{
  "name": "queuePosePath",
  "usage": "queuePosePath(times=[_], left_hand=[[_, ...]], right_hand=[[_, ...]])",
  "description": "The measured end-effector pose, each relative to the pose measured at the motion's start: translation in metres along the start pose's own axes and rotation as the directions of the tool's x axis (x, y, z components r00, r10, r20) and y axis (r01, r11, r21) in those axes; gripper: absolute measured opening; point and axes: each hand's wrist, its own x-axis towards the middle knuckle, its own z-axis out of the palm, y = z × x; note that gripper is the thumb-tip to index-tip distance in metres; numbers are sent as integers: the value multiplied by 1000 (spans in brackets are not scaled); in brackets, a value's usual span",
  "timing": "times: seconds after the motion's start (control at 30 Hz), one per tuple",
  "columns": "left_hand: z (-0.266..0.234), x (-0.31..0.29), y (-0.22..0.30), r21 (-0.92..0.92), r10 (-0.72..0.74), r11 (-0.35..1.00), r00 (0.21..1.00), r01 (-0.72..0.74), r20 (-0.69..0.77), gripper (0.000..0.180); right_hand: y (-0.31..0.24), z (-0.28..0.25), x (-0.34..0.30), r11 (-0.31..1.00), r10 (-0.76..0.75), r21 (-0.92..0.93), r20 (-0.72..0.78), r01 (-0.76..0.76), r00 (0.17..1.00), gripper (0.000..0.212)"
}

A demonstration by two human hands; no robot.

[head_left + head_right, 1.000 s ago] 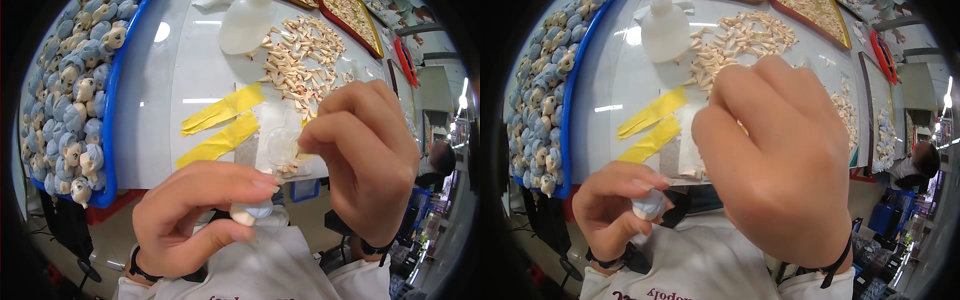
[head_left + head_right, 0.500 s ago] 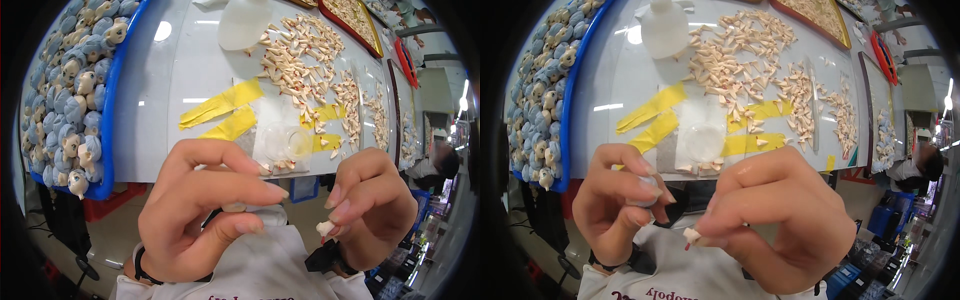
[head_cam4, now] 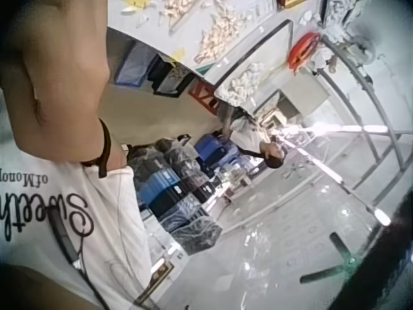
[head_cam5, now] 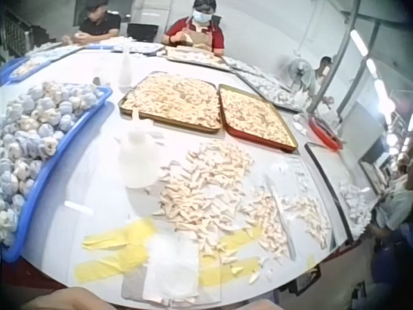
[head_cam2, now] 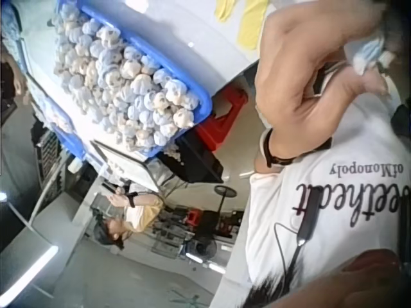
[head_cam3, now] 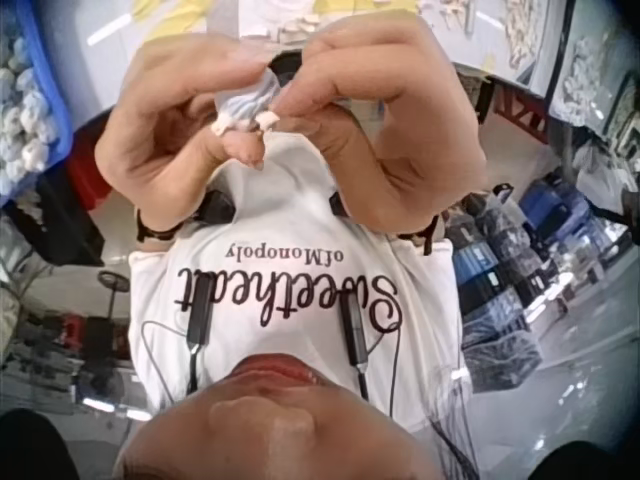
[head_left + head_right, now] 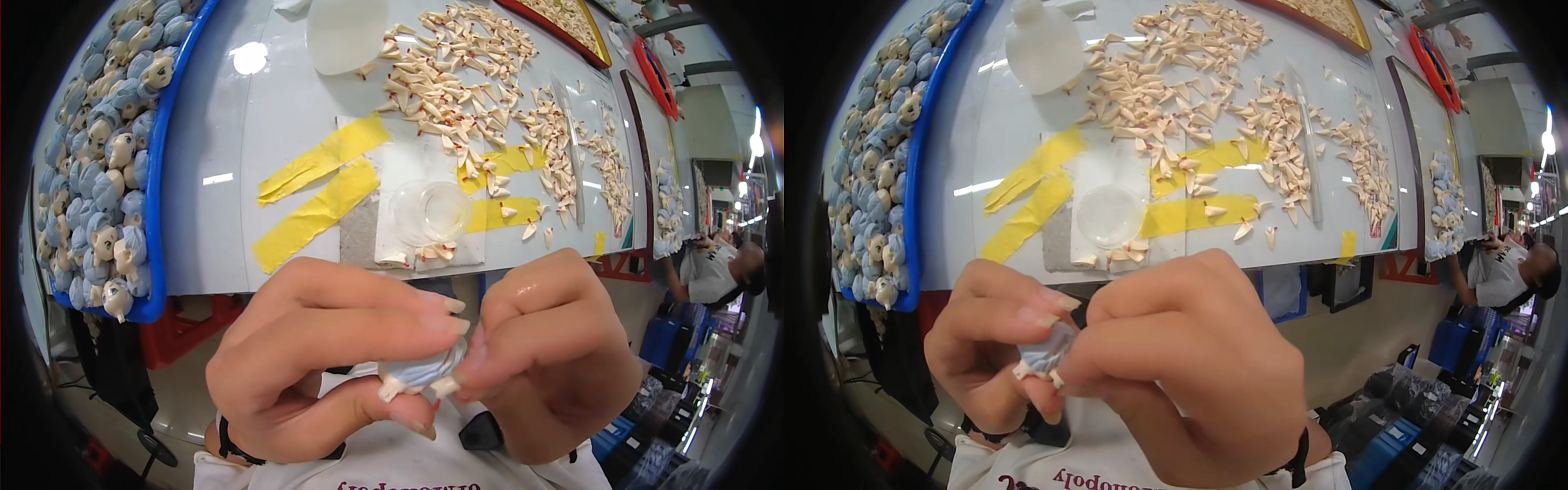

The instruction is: The person sits at a table and assembles small doll heads by hand. They pick up a doll head from a blue tray, dip a small white component into a liquid container, and attach it to the head. The person repeats this process for multiple doll heads, placing the finished items back into the tray.

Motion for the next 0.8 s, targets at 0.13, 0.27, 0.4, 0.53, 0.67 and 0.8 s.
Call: queuePosePath(times=[0.13,0.27,0.4,0.53,0.67,0.8], left_hand=[[2,-2,-1,49,0,999,999,2,-37,29],[7,-3,9,68,-34,997,994,41,-101,28],[2,-1,0,168,36,985,997,-23,-72,36],[-5,-1,-3,121,14,993,993,0,-115,48],[-2,-2,-1,-51,-138,990,941,128,-308,54],[-10,-4,-3,-31,-144,990,945,141,-294,55]], right_hand=[[7,12,-1,972,-189,-157,-92,173,978,26],[4,8,2,968,-191,-175,-61,178,980,33],[9,-4,19,967,-201,-140,84,211,976,31],[27,-28,30,978,-150,-164,-135,127,979,24],[63,-59,55,911,81,-391,-143,-131,986,18],[69,-57,63,817,172,-558,-2,-143,985,14]])
